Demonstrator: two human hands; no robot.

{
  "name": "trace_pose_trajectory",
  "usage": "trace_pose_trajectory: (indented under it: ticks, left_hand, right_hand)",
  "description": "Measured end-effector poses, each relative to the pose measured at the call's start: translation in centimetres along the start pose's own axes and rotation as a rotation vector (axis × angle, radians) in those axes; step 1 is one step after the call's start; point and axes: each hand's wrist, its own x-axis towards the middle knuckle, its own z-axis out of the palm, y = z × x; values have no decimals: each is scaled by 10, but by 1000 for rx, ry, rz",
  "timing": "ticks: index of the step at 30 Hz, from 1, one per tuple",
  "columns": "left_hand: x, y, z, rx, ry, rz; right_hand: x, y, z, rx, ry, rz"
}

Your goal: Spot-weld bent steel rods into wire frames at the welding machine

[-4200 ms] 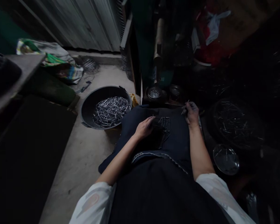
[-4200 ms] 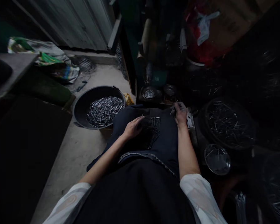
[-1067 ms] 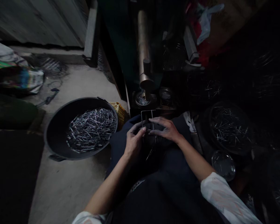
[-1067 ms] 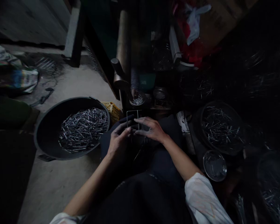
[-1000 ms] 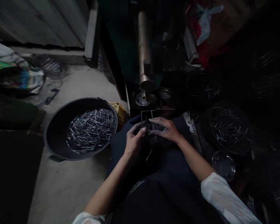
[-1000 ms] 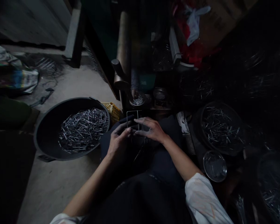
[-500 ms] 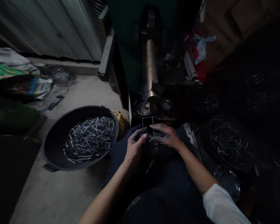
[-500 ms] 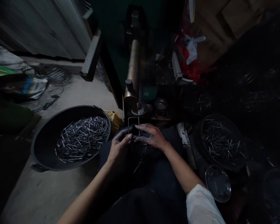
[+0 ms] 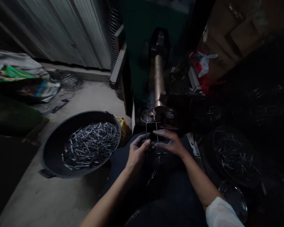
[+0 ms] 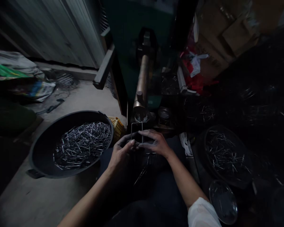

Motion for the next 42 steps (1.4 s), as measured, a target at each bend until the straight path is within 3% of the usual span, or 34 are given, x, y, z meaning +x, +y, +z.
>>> trace_pose_trajectory:
  ticks: [7,17,23,29,34,42]
  left_hand:
    - [-4,9,5,-21,12,22]
    - [6,5,4,-86,4,31]
    - [7,7,0,103,9,59]
    - [35,21,5,119,24,157]
    - [65,33,13,10,50,158]
    - [73,40,17,-17,31,140]
  right_hand:
    - [3,-4,0,13,14,18]
    - [11,-6,-2,65,6,46]
    - [12,-7,-2,56,-9,65]
    - [28,10,-7,111,210,185]
    - [45,23,-11,159,239,310]
    - [56,24,-10,148,290,260]
